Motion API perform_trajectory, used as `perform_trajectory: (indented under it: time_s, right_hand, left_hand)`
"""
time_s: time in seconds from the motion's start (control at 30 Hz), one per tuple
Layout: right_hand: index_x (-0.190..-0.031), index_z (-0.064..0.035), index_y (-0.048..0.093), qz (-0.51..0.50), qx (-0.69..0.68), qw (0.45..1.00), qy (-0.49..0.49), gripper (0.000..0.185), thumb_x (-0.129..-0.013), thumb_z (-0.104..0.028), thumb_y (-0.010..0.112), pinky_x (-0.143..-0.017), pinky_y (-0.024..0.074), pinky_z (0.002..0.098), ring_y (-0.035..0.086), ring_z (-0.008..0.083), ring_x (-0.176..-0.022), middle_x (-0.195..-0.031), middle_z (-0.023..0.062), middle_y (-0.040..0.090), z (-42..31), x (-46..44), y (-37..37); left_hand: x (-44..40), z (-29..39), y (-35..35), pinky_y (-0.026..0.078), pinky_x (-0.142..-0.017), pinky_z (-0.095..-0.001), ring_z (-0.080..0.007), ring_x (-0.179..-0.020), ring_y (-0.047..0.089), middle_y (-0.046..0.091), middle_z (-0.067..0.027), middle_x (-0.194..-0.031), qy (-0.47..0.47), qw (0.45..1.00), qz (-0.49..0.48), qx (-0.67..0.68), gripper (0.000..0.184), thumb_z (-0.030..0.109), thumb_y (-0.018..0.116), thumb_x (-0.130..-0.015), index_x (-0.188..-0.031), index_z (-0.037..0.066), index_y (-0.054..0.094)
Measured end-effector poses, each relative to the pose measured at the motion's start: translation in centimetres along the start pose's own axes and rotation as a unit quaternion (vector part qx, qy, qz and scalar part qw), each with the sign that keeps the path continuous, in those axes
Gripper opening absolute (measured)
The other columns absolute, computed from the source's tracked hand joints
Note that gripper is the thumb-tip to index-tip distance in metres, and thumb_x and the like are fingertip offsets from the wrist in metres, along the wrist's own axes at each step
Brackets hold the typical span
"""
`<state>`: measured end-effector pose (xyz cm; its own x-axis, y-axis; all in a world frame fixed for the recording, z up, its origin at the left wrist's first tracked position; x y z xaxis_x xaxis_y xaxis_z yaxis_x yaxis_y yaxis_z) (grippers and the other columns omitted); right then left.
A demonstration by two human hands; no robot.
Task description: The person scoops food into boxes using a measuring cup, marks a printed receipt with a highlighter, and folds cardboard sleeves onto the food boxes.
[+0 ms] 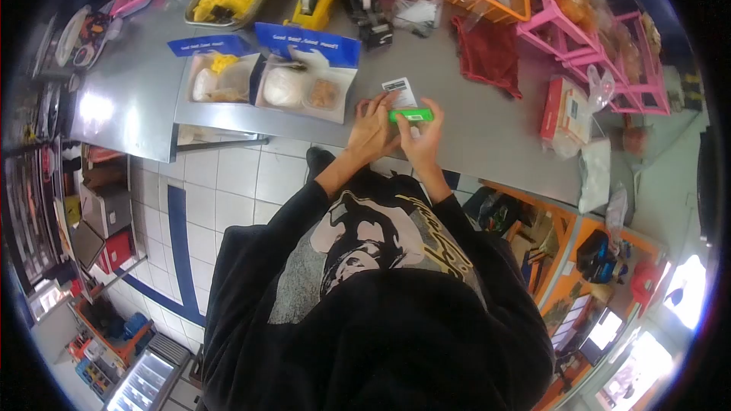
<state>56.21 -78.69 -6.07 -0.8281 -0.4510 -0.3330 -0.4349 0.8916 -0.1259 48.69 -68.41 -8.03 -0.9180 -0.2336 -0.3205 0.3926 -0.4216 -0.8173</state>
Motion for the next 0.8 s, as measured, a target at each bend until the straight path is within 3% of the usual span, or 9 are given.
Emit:
perform_trajectory:
  time_s: [0.07,0.17,0.33,0.4,0.47,0.57,0.63,0.67,0.8]
  right_hand:
    - [-0.119,0.0001,0.044,0.037,0.026,0.995,-0.084,0.046,-0.085,-0.009,0.073,-0.066,0.0543,0.0288,0.069,0.0201,-0.081,-0.089,0.0136,0.065,-0.7,-0.2,0.5]
    - [-0.123,0.0033,0.042,-0.036,0.076,0.996,-0.021,0.053,-0.083,-0.006,0.075,-0.072,0.0554,0.0289,0.068,0.0197,-0.087,-0.100,0.0135,0.061,0.7,0.4,0.9]
    - [-0.122,-0.0018,0.042,-0.043,0.148,0.986,-0.066,0.047,-0.086,-0.007,0.072,-0.063,0.0536,0.0263,0.067,0.0180,-0.077,-0.089,0.0096,0.062,-0.4,-0.1,1.1]
    - [-0.120,-0.0054,0.042,0.035,-0.033,0.998,0.037,0.042,-0.089,-0.010,0.070,-0.061,0.0530,0.0283,0.066,0.0201,-0.068,-0.080,0.0094,0.062,0.1,-1.4,-0.6]
    - [-0.124,-0.0065,0.038,0.087,-0.053,0.986,0.135,0.044,-0.090,-0.007,0.067,-0.064,0.0524,0.0255,0.065,0.0176,-0.075,-0.085,0.0080,0.058,0.7,-3.4,-3.8]
    - [-0.135,-0.0035,0.029,0.115,-0.036,0.978,0.169,0.062,-0.090,-0.018,0.069,-0.071,0.0529,0.0308,0.066,0.0239,-0.083,-0.099,0.0192,0.060,3.4,-7.4,-8.2]
    - [-0.143,0.0002,0.020,0.145,0.350,0.923,0.061,0.081,-0.088,-0.032,0.071,-0.084,0.0494,0.0432,0.062,0.0340,-0.096,-0.113,0.0303,0.056,5.2,-8.8,-9.5]
    - [-0.143,0.0036,0.027,0.179,0.547,0.817,-0.037,0.085,-0.085,-0.041,0.070,-0.096,0.0408,0.0505,0.054,0.0426,-0.110,-0.119,0.0321,0.055,5.3,-8.8,-9.4]
    - [-0.133,0.0037,0.043,0.029,0.426,0.899,-0.095,0.071,-0.082,-0.037,0.073,-0.102,0.0382,0.0482,0.049,0.0424,-0.120,-0.121,0.0257,0.056,0.1,-10.6,-2.5]
  left_hand:
    - [0.0,-0.2,-0.1,0.031,-0.101,-0.0555,-0.0354,-0.130,0.041,0.047,-0.0176,-0.137,0.002,0.999,0.033,0.043,0.056,0.014,0.064,-0.078,-0.125,-0.006,0.041]
    - [0.5,-1.0,0.7,0.031,-0.099,-0.0529,-0.0367,-0.127,0.043,0.046,-0.0181,-0.138,-0.003,0.995,0.062,0.079,0.049,0.017,0.062,-0.087,-0.123,-0.006,0.037]
    - [0.3,-0.6,0.4,0.032,-0.099,-0.0540,-0.0377,-0.125,0.046,0.048,-0.0186,-0.134,-0.022,0.991,0.071,0.108,0.052,0.015,0.065,-0.085,-0.123,-0.005,0.036]
    - [0.4,-0.5,1.1,0.030,-0.101,-0.0529,-0.0355,-0.127,0.043,0.046,-0.0156,-0.135,-0.005,0.998,0.068,0.018,0.056,0.015,0.065,-0.084,-0.129,-0.003,0.037]
    - [0.3,-0.7,1.0,0.030,-0.102,-0.0533,-0.0342,-0.129,0.042,0.045,-0.0149,-0.137,-0.027,0.996,0.066,0.049,0.061,0.015,0.066,-0.083,-0.133,-0.002,0.035]
    - [0.2,-0.2,0.5,0.030,-0.103,-0.0547,-0.0321,-0.132,0.040,0.044,-0.0141,-0.139,-0.044,0.997,0.022,0.052,0.065,0.015,0.065,-0.083,-0.138,-0.001,0.036]
    - [-0.1,-0.4,0.4,0.029,-0.103,-0.0558,-0.0313,-0.133,0.039,0.044,-0.0141,-0.139,-0.035,0.999,-0.008,0.020,0.064,0.016,0.064,-0.083,-0.139,0.000,0.037]
    - [-0.1,-0.4,0.5,0.029,-0.104,-0.0565,-0.0306,-0.134,0.038,0.044,-0.0143,-0.140,-0.012,0.997,-0.029,-0.069,0.062,0.018,0.062,-0.084,-0.139,0.000,0.039]
    - [-1.2,-1.1,1.3,0.027,-0.107,-0.0569,-0.0290,-0.137,0.036,0.042,-0.0132,-0.143,-0.019,0.980,-0.086,-0.176,0.053,0.020,0.057,-0.086,-0.134,0.001,0.047]
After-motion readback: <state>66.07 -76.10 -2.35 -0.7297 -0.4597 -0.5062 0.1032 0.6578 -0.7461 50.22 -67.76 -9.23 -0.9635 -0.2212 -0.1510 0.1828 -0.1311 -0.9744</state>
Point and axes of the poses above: each hand's wrist, its own x-axis away from the middle knuckle, its own y-axis out of the palm, z = x × y, the point moved 3 cm from there along -x, towards the middle knuckle
